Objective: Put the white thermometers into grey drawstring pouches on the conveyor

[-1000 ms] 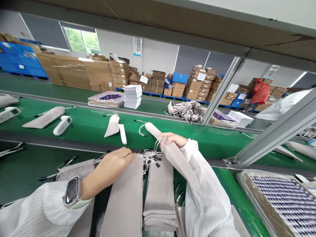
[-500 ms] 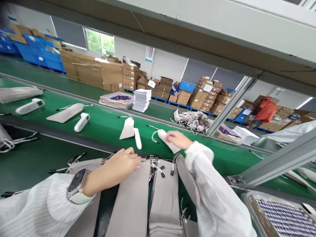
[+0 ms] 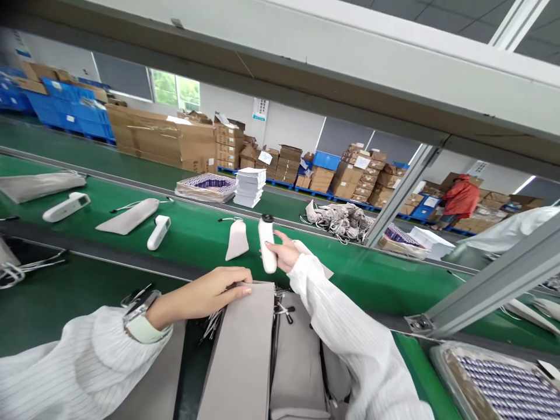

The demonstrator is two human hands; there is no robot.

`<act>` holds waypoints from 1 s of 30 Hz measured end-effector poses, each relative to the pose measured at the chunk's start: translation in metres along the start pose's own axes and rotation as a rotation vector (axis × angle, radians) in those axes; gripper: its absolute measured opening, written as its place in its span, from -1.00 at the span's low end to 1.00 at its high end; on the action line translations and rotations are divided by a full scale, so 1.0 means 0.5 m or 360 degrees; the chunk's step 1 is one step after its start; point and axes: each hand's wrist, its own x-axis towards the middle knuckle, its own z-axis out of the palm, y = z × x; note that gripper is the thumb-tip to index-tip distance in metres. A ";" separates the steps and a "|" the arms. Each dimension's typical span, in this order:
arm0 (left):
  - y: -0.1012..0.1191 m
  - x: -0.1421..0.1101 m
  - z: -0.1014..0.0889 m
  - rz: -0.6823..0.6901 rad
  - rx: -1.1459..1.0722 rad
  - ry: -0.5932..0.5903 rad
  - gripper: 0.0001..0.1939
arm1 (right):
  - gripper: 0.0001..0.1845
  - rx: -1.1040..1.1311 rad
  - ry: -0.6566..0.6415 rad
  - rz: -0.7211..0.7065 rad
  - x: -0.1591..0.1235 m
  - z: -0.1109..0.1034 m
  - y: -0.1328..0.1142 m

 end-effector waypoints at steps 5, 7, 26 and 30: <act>0.010 0.005 0.014 0.0065 -0.0134 0.0091 -0.80 | -0.29 0.1076 -0.0226 -0.0307 -0.110 -0.042 -0.038; 0.013 0.006 0.017 0.0037 -0.0137 0.0170 -0.81 | -0.32 0.1119 -0.0289 -0.0254 -0.128 -0.035 -0.041; 0.051 -0.019 -0.028 -0.0562 0.0076 0.0139 -0.66 | -0.48 -0.0208 0.0586 -0.0543 -0.141 -0.094 -0.013; 0.092 -0.043 -0.050 -0.0474 -0.0447 0.0079 -0.58 | -0.46 0.0005 0.0714 -0.0536 -0.149 -0.134 -0.004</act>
